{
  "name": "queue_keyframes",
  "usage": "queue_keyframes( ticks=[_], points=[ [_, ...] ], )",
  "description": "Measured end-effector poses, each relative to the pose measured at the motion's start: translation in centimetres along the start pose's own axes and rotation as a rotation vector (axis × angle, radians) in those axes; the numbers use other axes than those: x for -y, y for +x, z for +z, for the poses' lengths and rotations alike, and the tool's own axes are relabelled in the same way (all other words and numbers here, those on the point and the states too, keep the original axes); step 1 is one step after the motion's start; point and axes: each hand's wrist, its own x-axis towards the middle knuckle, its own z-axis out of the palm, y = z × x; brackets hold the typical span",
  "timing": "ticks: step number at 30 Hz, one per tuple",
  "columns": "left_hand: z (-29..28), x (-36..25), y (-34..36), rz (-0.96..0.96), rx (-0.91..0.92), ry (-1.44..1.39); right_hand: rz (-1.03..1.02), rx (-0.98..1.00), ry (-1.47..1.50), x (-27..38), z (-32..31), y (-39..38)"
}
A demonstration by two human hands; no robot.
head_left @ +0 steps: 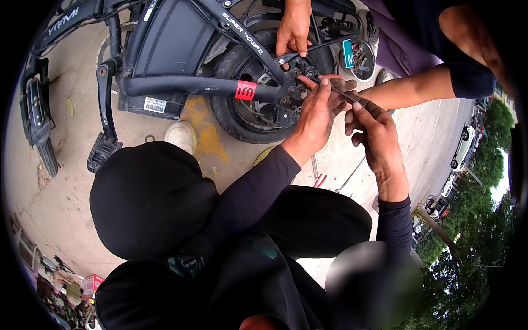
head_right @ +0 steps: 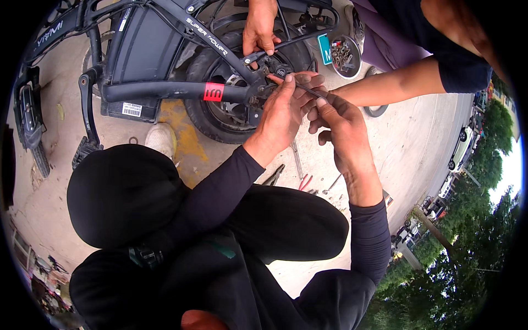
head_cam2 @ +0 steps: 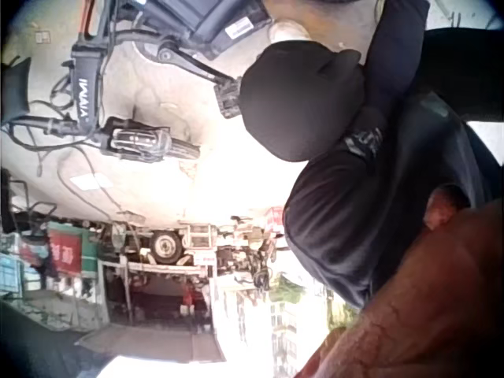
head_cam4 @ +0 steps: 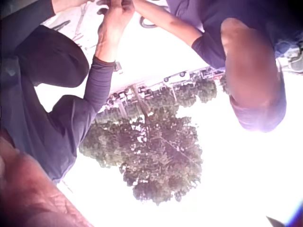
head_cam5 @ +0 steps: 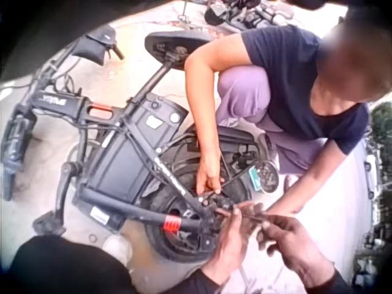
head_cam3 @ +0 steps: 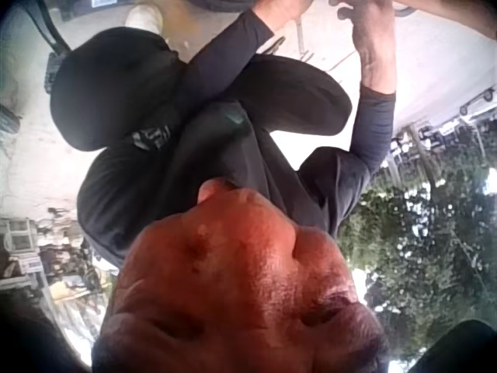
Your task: The person uses an Allen key to tighten bolts on the rear brake caliper of an electric bicycle. They work alongside another person who assists by holding the brake cable and stabilizing the wheel.
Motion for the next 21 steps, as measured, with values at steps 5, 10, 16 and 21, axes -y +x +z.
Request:
queue_keyframes(
  ticks=[5, 10, 16, 21],
  points=[
    [-0.4, -1.9, -0.1, -0.066, -0.027, -0.036, 0.072, 0.112, -0.187, 0.7, 0.9, 1.3],
    [0.1, -2.4, -0.2, -0.095, -0.102, -0.103, -0.493, -0.052, -1.256, 1.2, 2.0, 1.3],
    [0.5, -2.9, 0.1, -0.107, -0.173, -0.178, -0.514, -0.089, -1.289, 1.5, 3.1, 1.4],
    [0.4, -3.2, 0.3, -0.106, -0.165, -0.203, -0.573, -0.091, -1.319, 1.5, 3.4, 1.6]
  ],
)
